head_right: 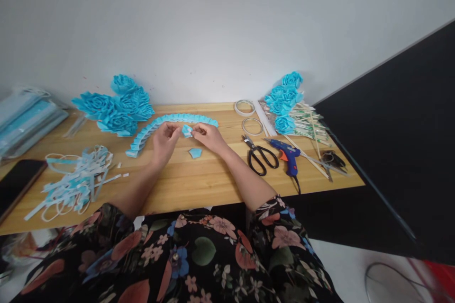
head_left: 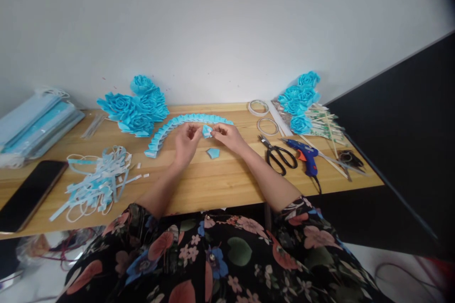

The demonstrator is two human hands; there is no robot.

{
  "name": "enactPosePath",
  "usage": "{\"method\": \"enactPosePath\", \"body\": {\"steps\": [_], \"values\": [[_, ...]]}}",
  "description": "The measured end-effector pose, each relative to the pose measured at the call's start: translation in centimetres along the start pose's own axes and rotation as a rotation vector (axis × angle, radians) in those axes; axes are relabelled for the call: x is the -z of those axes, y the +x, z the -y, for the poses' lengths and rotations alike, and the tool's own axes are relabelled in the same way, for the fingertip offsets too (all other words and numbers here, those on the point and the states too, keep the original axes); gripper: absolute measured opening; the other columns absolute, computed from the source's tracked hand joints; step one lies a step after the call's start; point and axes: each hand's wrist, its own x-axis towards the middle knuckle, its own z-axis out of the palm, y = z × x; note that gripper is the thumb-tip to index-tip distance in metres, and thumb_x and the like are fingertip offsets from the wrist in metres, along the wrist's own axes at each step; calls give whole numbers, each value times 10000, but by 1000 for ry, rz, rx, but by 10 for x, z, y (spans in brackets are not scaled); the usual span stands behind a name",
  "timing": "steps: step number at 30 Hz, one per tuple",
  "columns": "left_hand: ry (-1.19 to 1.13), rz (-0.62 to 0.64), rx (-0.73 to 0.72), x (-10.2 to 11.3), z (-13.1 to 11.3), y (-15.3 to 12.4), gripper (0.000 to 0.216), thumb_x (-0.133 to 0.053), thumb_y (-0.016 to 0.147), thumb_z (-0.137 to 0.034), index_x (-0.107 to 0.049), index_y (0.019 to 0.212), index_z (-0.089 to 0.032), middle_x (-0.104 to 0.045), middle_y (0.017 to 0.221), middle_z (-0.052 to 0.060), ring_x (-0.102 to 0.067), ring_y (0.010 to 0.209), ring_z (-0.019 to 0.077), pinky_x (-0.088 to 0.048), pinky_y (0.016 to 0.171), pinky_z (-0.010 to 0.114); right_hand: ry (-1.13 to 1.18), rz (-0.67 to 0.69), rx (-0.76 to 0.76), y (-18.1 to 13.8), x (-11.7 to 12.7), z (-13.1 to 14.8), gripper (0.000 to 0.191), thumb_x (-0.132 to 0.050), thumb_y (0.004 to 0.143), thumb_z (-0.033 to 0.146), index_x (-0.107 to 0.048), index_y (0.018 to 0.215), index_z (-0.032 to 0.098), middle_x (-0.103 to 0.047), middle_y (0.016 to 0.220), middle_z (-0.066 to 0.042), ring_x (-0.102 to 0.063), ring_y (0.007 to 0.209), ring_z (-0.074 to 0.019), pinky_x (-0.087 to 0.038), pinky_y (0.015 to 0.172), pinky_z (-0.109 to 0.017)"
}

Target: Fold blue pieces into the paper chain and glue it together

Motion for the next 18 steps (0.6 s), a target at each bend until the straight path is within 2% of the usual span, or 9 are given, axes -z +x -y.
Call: {"method": "enactPosePath", "body": {"steps": [3,6,12,18], "values": [[178,23,-144,0,-3,-3,172,-625,843,-305,-596,715,-194,-563,695,-1,-490,669,139,-395,691,283,-24,-31,10,-1,-1,2,239,-616,789,425,-609,754,189,-617,724,6,-502,644,-122,-386,633,-261],[273,105,-218,0,1,-3,138,-627,849,-284,-646,744,-198,-588,723,10,-515,705,154,-398,712,292,-47,-27,14,-2,-1,3,233,-608,796,415,-651,811,187,-658,769,-7,-535,672,-130,-398,638,-259],[330,111,-263,1,8,-2,105,-628,859,-252,-710,828,-193,-608,743,20,-552,745,168,-401,724,300,-101,-40,42,-3,-3,3,218,-598,807,377,-687,841,180,-679,778,-15,-554,670,-130,-414,643,-255],[359,107,-277,0,7,-2,62,-647,851,-206,-709,848,-201,-620,739,7,-559,736,158,-427,719,294,-134,-55,77,-2,-4,1,190,-591,821,326,-709,859,182,-705,799,-21,-582,688,-131,-436,657,-250]]}}
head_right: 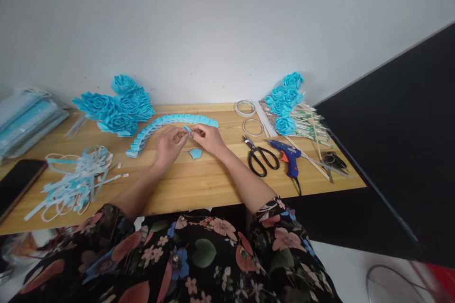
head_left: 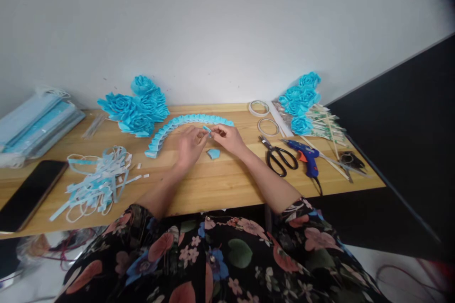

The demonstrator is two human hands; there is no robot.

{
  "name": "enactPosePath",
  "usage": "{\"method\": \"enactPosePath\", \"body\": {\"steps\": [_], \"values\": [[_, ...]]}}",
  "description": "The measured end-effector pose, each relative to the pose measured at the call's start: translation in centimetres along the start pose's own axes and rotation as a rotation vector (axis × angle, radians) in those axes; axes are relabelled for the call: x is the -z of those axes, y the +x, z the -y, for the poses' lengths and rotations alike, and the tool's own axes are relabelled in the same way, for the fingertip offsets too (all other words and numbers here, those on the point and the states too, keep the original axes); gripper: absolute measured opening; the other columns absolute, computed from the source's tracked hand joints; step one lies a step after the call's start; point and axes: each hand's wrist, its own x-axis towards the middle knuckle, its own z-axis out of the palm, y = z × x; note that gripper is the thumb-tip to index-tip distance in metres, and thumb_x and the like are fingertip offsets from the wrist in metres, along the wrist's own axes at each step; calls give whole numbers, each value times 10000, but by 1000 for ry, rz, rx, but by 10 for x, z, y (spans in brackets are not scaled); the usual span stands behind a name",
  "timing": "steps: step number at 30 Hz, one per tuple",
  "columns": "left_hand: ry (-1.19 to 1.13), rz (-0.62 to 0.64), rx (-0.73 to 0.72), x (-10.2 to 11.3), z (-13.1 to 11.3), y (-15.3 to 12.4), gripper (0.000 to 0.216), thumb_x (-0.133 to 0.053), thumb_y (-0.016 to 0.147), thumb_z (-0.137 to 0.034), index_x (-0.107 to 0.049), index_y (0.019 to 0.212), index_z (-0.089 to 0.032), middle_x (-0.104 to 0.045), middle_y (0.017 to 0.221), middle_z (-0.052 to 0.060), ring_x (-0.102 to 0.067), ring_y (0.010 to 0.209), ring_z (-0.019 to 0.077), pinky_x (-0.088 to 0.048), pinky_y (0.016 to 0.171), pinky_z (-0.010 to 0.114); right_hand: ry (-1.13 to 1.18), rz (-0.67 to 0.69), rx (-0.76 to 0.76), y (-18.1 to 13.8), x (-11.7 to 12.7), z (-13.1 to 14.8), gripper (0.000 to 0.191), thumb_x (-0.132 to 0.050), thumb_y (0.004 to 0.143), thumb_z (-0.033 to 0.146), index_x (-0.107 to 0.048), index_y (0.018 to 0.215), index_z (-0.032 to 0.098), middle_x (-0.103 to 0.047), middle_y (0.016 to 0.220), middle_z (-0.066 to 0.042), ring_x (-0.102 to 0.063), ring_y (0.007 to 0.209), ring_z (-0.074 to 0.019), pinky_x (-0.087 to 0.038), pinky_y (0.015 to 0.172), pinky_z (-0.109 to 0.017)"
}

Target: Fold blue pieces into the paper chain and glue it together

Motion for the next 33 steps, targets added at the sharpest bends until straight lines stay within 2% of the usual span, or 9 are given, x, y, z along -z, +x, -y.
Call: {"method": "enactPosePath", "body": {"steps": [15,24,33], "values": [[18,-8,35,-2,5,0,72,-695,839,-253,-700,866,-186,-606,730,0,-557,728,151,-418,707,286,-111,-56,121,-1,-3,-5,160,-599,847,247,-748,876,198,-746,831,-39,-632,726,-148,-467,706,-265],[32,-22,49,-2,5,0,51,-666,837,-237,-688,838,-191,-583,709,-3,-548,715,152,-398,682,283,-159,-45,144,-1,-3,-6,158,-607,854,226,-761,872,199,-746,818,-43,-622,702,-148,-455,697,-271],[1,-1,81,-2,2,1,68,-618,839,-200,-682,814,-196,-622,739,12,-555,705,152,-419,683,289,-165,-57,144,-1,-4,-6,150,-618,853,231,-764,876,204,-749,808,-35,-622,699,-143,-455,694,-263]]}}
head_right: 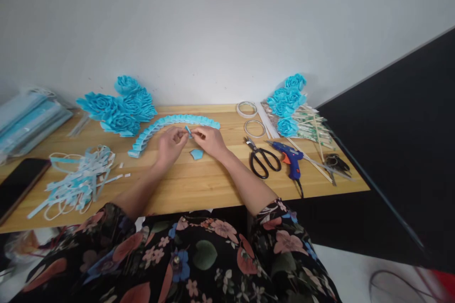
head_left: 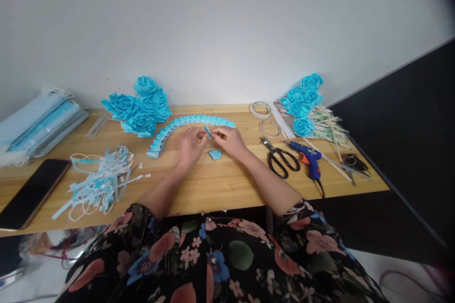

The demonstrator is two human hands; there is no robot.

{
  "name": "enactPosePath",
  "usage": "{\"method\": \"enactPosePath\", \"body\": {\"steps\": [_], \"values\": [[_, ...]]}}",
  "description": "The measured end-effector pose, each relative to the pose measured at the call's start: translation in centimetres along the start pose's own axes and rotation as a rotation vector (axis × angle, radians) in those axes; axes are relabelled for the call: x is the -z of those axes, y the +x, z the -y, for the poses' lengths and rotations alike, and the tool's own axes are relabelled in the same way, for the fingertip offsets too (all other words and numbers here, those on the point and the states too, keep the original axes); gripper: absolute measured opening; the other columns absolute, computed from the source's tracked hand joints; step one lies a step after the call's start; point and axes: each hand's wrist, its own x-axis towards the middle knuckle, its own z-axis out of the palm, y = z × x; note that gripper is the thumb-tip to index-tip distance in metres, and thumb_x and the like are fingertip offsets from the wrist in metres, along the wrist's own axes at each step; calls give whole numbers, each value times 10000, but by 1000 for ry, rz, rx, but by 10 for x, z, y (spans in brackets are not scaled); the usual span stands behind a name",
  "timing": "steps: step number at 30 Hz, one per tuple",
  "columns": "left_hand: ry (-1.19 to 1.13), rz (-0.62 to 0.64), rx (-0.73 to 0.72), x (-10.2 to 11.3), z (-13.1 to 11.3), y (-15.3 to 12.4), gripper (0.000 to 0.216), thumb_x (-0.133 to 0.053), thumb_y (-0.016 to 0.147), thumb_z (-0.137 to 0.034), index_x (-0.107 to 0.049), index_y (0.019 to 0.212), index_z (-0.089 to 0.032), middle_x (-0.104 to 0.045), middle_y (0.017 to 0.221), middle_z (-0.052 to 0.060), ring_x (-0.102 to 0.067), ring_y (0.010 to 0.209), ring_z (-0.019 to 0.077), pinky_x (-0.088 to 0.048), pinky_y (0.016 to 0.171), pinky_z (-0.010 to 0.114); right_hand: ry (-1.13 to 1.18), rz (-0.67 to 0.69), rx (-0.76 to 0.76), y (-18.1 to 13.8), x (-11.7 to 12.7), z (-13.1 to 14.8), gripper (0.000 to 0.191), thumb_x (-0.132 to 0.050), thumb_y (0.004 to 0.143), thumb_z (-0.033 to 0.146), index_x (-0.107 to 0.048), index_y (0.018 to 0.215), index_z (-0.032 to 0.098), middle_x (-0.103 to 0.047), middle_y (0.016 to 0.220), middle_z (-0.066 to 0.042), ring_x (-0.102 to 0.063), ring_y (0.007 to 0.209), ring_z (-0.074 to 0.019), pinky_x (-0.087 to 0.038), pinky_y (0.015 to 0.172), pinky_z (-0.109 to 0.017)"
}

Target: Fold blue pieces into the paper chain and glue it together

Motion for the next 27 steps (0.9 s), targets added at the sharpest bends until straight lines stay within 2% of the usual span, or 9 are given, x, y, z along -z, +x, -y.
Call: {"method": "enactPosePath", "body": {"steps": [5,10,14,17,22,27], "values": [[-54,1,7,-1,2,-1,93,-604,838,-204,-658,763,-197,-608,711,3,-542,683,141,-405,655,275,-1,3,1,0,1,1,147,-615,846,223,-760,859,205,-750,807,-30,-626,700,-139,-454,695,-256],[-192,-23,46,3,-2,1,214,-552,894,-316,-643,745,-193,-624,720,7,-548,688,142,-422,663,277,62,-13,-52,0,1,1,145,-602,839,249,-738,829,197,-748,799,-24,-626,694,-135,-453,678,-247],[-293,-42,147,5,-3,2,200,-568,875,-367,-654,886,-187,-661,827,28,-589,738,149,-464,705,275,126,7,-75,1,1,2,157,-602,838,282,-726,819,187,-751,811,-29,-629,694,-135,-455,674,-248],[-334,9,205,3,2,2,262,-620,832,-407,-646,979,-192,-647,854,22,-579,731,142,-465,713,270,145,47,-75,0,2,5,164,-599,838,282,-729,839,183,-748,823,-32,-631,708,-135,-456,686,-247],[-351,96,259,-1,13,3,259,-648,791,-435,-590,727,-191,-558,701,-16,-501,652,128,-396,646,261,150,92,-106,-1,5,11,181,-581,848,290,-724,848,179,-714,777,-15,-579,658,-110,-428,654,-230],[-366,109,258,1,10,3,266,-656,764,-445,-586,697,-197,-542,678,-20,-474,636,129,-369,619,260,213,139,-105,-1,7,11,238,-581,857,379,-689,846,168,-679,773,-11,-564,654,-102,-424,650,-225]]}}
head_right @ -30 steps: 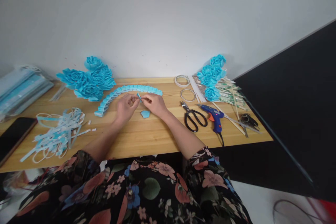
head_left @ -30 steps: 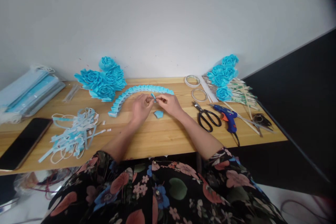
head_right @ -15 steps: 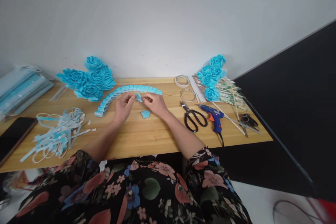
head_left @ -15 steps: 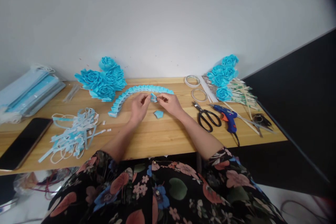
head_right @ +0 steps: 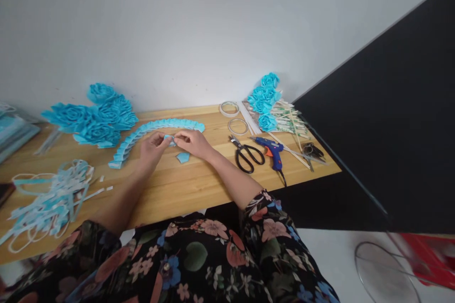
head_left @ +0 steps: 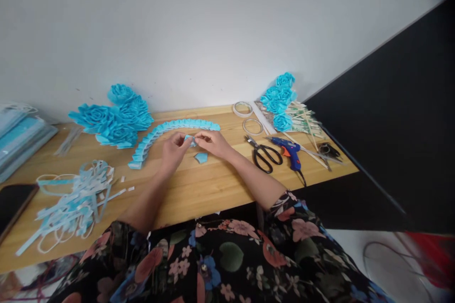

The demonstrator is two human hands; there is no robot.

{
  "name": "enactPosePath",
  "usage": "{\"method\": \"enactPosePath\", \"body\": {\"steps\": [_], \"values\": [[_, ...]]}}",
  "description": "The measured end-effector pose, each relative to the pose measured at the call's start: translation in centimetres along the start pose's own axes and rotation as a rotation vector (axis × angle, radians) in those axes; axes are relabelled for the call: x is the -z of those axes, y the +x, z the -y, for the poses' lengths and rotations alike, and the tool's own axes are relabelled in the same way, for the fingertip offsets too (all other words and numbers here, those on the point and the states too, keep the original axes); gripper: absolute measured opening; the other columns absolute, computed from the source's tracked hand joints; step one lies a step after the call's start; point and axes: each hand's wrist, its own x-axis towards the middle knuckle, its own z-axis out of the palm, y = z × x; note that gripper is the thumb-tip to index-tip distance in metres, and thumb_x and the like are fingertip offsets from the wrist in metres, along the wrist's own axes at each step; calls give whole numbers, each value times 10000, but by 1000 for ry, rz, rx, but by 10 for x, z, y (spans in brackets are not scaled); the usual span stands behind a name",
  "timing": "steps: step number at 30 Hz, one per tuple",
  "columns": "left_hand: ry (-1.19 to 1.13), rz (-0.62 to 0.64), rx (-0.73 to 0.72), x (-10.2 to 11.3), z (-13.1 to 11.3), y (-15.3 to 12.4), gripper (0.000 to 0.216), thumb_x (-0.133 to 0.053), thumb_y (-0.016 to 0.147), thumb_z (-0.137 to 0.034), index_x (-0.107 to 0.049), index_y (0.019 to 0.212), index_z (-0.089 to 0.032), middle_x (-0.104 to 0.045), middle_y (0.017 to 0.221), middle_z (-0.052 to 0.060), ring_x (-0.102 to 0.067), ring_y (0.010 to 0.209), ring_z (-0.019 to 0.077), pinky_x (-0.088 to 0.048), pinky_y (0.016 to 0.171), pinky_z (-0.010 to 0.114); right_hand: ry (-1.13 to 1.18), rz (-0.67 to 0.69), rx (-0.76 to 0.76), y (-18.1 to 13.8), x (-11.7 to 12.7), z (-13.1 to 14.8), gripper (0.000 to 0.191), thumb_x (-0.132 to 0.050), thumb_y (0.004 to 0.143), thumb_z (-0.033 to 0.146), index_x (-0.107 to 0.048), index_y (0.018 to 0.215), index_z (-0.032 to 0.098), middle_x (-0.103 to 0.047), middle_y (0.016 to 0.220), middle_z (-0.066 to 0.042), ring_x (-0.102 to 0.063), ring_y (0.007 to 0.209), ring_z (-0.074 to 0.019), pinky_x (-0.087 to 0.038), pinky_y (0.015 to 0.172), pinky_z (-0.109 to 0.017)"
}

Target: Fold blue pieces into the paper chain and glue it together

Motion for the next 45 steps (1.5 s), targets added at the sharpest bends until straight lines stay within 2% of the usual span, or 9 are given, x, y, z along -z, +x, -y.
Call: {"method": "enactPosePath", "body": {"steps": [5,10,17,23,30,33,37,41,45], "values": [[-49,48,28,0,-2,0,297,-657,764,-483,-609,715,-194,-575,687,-11,-495,649,135,-382,632,262,-6,-2,19,2,-2,-6,215,-595,834,382,-640,804,174,-619,729,8,-516,630,-94,-405,625,-221],[-108,80,57,1,-1,1,307,-651,774,-501,-618,720,-200,-586,697,-11,-505,664,140,-406,664,269,-27,-6,20,2,-1,-7,203,-587,834,378,-613,783,184,-613,737,6,-519,654,-102,-402,637,-227],[-89,97,67,0,2,2,295,-641,780,-485,-608,690,-206,-569,663,-16,-495,624,135,-395,633,268,-42,-3,27,1,-1,-2,168,-575,812,349,-586,754,192,-603,722,6,-515,673,-111,-398,647,-234],[-118,117,102,2,-6,2,323,-659,752,-504,-594,665,-199,-571,646,-10,-503,633,138,-423,647,271,13,38,-4,1,2,1,149,-556,796,321,-609,786,182,-619,758,3,-515,672,-107,-396,634,-225],[-81,130,112,7,-10,3,339,-696,720,-519,-596,634,-208,-556,603,-19,-483,601,139,-414,615,270,74,67,-22,-1,8,7,261,-569,839,416,-628,782,168,-611,750,0,-499,669,-105,-389,642,-228],[-45,127,73,7,-9,2,386,-636,786,-547,-562,603,-216,-551,609,-6,-501,621,153,-425,624,283,53,39,-23,1,8,4,224,-595,812,389,-624,768,171,-609,724,8,-490,647,-105,-394,640,-233],[-138,104,54,5,-7,1,468,-454,903,-601,-574,658,-221,-578,665,33,-545,655,172,-458,641,312,84,-49,-32,4,7,-1,231,-595,807,408,-624,778,181,-626,738,2,-504,659,-115,-401,644,-244],[-181,179,65,2,-7,1,340,-625,809,-541,-581,696,-223,-560,656,7,-531,613,151,-450,613,302,167,-114,-59,5,7,-2,261,-603,800,446,-599,761,188,-586,703,12,-492,653,-117,-401,655,-253],[-240,186,105,2,-5,3,257,-669,773,-463,-586,720,-226,-578,660,-5,-541,596,138,-451,607,294,169,-69,-64,4,7,-2,282,-614,802,463,-593,760,185,-569,699,17,-472,648,-113,-392,654,-253]]}}
